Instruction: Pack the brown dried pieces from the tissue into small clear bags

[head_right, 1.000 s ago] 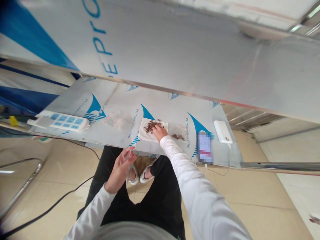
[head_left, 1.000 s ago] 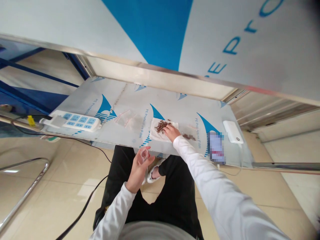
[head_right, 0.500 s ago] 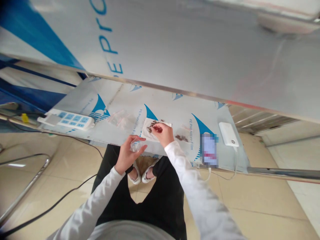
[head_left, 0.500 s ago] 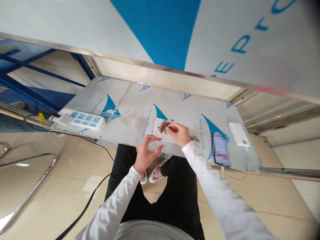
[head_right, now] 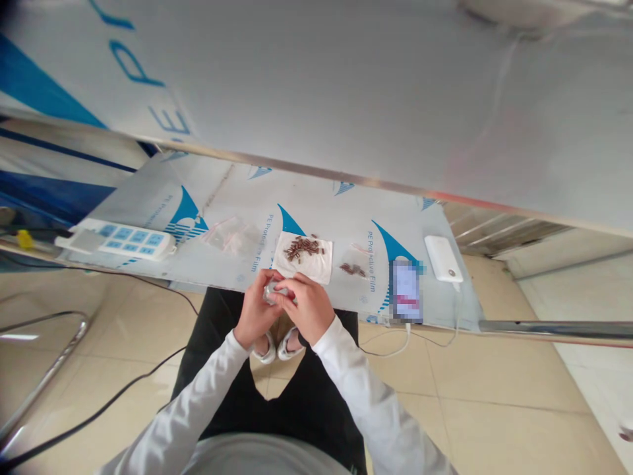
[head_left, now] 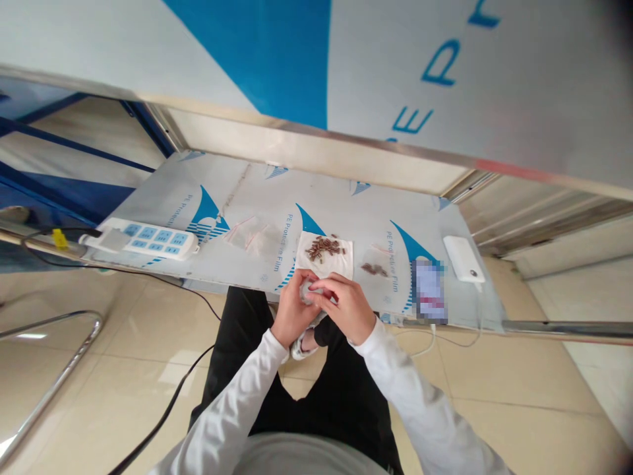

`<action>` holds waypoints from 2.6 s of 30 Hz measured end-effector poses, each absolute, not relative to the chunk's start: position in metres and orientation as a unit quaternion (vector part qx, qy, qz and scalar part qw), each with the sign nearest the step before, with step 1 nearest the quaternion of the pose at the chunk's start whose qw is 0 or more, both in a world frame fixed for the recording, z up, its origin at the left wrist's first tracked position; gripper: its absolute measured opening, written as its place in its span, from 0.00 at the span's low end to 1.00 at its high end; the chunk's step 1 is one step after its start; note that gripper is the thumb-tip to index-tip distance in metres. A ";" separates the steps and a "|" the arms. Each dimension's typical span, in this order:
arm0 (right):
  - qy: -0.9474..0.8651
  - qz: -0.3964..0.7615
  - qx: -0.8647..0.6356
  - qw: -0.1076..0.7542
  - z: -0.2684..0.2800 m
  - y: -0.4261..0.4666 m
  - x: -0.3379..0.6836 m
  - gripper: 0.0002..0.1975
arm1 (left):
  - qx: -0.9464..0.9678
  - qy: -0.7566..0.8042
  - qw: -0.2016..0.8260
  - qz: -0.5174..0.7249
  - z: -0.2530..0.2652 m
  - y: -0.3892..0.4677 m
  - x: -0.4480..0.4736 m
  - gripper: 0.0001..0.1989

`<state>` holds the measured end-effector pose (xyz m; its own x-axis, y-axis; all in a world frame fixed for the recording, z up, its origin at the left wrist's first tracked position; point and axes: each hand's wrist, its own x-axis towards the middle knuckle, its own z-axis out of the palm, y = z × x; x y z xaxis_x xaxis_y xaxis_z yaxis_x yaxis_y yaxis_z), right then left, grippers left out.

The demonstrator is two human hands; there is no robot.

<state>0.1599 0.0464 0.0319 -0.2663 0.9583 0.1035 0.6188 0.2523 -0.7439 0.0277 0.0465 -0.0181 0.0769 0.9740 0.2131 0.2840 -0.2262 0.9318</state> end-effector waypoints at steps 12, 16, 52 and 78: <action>-0.633 0.197 -0.721 0.204 -0.084 0.137 0.169 0.03 | 0.581 0.547 0.390 0.459 -0.027 0.040 0.006 0.12; -0.633 0.164 -0.729 0.204 -0.096 0.137 0.169 0.04 | 0.567 0.563 0.389 0.459 -0.028 0.039 -0.003 0.11; -0.619 0.135 -0.732 0.250 -0.068 0.145 0.229 0.07 | 0.576 0.553 0.385 0.463 -0.023 0.038 0.004 0.11; -0.748 0.279 -0.506 0.328 0.034 0.036 0.180 0.06 | 0.639 0.452 0.421 0.459 -0.004 0.034 0.022 0.26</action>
<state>0.1802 0.0361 0.0338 -0.2733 0.9392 0.2079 0.5734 0.3326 -0.7487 0.0222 0.0340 -0.0043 0.1705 0.9636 0.2061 0.1919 -0.2376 0.9522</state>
